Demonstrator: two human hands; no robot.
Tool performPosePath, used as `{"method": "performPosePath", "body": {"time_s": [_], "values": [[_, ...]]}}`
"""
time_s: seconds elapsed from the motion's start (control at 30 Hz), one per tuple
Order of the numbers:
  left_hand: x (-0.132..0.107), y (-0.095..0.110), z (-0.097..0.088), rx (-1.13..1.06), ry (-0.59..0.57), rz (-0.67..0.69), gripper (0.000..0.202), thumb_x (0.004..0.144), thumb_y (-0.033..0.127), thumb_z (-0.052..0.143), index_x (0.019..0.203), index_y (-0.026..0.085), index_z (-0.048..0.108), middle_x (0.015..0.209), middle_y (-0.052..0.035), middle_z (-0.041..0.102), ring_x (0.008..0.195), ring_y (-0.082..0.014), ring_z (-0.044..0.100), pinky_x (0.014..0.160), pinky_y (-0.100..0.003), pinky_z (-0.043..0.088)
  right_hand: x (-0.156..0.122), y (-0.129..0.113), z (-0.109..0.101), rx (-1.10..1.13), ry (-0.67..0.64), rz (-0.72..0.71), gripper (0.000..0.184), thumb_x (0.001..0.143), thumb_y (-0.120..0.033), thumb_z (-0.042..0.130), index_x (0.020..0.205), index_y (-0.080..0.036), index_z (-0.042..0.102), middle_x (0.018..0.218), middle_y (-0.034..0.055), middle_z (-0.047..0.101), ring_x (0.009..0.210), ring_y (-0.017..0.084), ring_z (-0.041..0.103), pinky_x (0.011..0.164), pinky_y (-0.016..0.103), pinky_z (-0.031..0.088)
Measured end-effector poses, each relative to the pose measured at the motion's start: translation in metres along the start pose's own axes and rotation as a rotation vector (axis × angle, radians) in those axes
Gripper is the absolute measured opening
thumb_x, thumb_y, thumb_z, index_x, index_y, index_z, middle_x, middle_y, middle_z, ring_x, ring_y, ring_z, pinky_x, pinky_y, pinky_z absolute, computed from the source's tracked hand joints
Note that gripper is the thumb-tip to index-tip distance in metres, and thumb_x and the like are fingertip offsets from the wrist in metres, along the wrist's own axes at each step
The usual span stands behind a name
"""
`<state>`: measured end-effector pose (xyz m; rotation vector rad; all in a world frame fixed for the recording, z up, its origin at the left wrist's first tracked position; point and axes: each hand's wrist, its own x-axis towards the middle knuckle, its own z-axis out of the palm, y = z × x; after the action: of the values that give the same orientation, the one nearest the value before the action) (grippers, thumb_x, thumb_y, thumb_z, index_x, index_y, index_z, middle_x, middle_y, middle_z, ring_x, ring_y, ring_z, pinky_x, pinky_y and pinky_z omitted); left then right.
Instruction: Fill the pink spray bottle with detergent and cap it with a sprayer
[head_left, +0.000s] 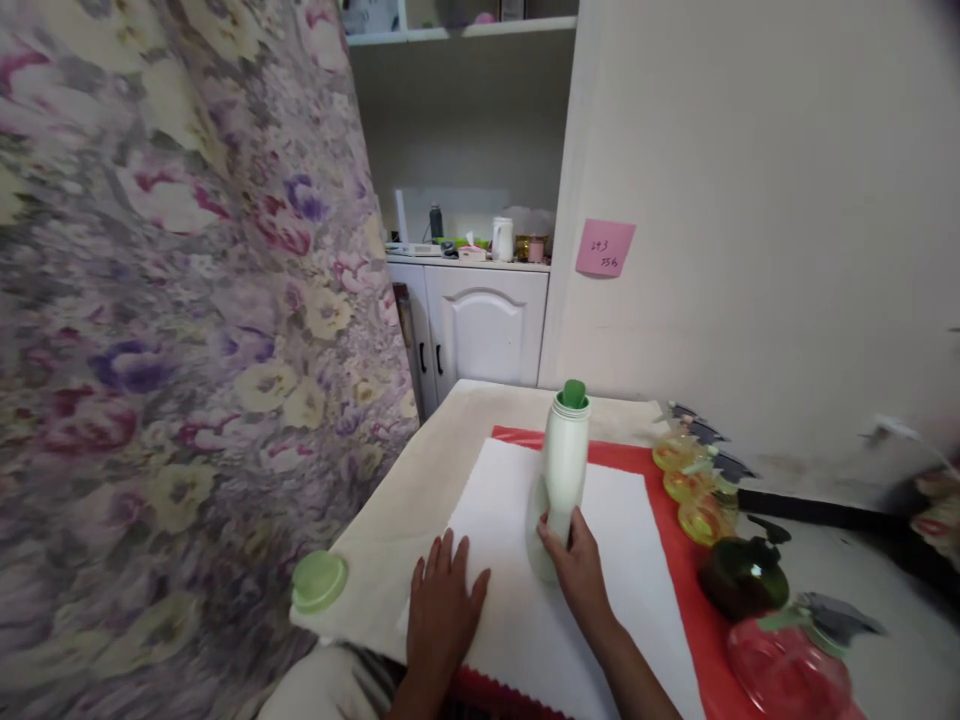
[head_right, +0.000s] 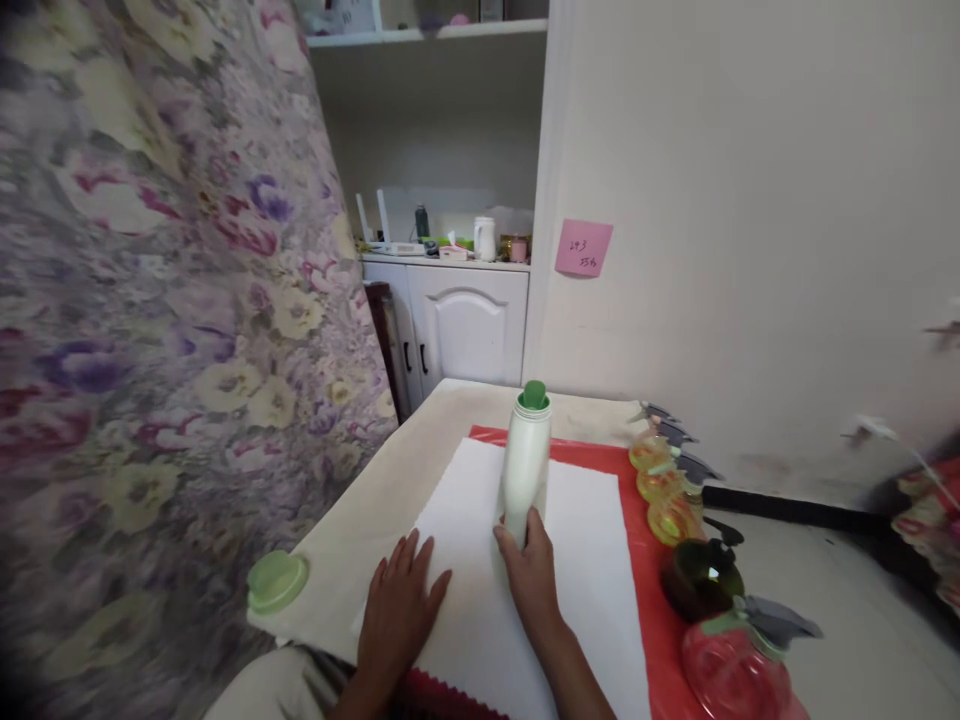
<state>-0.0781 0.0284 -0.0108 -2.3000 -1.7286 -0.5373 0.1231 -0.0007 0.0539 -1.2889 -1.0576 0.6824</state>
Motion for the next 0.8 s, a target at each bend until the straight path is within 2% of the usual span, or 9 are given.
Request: {"method": "performPosePath", "body": {"time_s": [0.1,0.2,0.37,0.5,0.67,0.8], "values": [[0.003,0.001,-0.002,0.029,-0.008,-0.002,0.053,0.091,0.046,0.04,0.132,0.017,0.054,0.142,-0.0164,0.052,0.132,-0.0326,0.046,0.106,-0.052,0.036,-0.008,0.004,-0.006,-0.031,0.02,-0.042,0.026,0.079,-0.027,0.062,0.104,-0.023,0.057,0.099,0.0028,0.066,0.094,0.022,0.06,0.087,0.035,0.048],[0.007,0.001,-0.003,0.054,-0.001,0.007,0.053,0.09,0.045,0.04,0.132,0.016,0.054,0.143,-0.0164,0.051,0.132,-0.0329,0.045,0.106,-0.052,0.035,-0.022,0.008,-0.017,-0.047,0.05,-0.073,0.038,0.078,-0.022,0.06,0.115,-0.024,0.055,0.115,0.0051,0.062,0.111,0.022,0.057,0.101,0.038,0.044],[0.01,0.002,0.002,0.09,0.022,0.032,0.054,0.088,0.046,0.041,0.13,0.015,0.055,0.143,-0.0168,0.051,0.131,-0.0331,0.046,0.106,-0.05,0.035,-0.053,0.019,-0.031,-0.078,0.087,-0.067,0.047,0.076,-0.019,0.058,0.122,-0.027,0.053,0.123,0.0061,0.059,0.115,0.022,0.057,0.098,0.038,0.048],[0.011,0.0,0.005,0.097,0.045,0.029,0.053,0.087,0.044,0.041,0.129,0.015,0.057,0.142,-0.0162,0.052,0.131,-0.0331,0.046,0.106,-0.05,0.034,-0.069,0.032,-0.034,-0.142,0.061,-0.06,0.047,0.074,-0.011,0.053,0.118,-0.027,0.054,0.114,0.0049,0.06,0.104,0.021,0.061,0.087,0.034,0.053],[0.013,-0.007,0.009,-0.001,0.077,0.028,0.046,0.088,0.042,0.039,0.124,0.024,0.06,0.136,-0.0094,0.058,0.131,-0.0301,0.045,0.107,-0.05,0.034,-0.072,0.039,-0.031,-0.193,0.023,-0.167,0.033,0.066,-0.001,0.048,0.089,-0.024,0.058,0.087,-0.0006,0.058,0.083,0.017,0.059,0.076,0.029,0.05],[0.006,0.006,0.017,0.006,0.08,-0.008,0.048,0.089,0.038,0.037,0.127,0.019,0.059,0.138,-0.0125,0.057,0.132,-0.0305,0.045,0.106,-0.051,0.035,-0.07,0.041,-0.03,-0.208,0.022,-0.182,0.035,0.063,0.001,0.047,0.086,-0.024,0.056,0.086,-0.0008,0.057,0.082,0.017,0.057,0.074,0.028,0.048]]}}
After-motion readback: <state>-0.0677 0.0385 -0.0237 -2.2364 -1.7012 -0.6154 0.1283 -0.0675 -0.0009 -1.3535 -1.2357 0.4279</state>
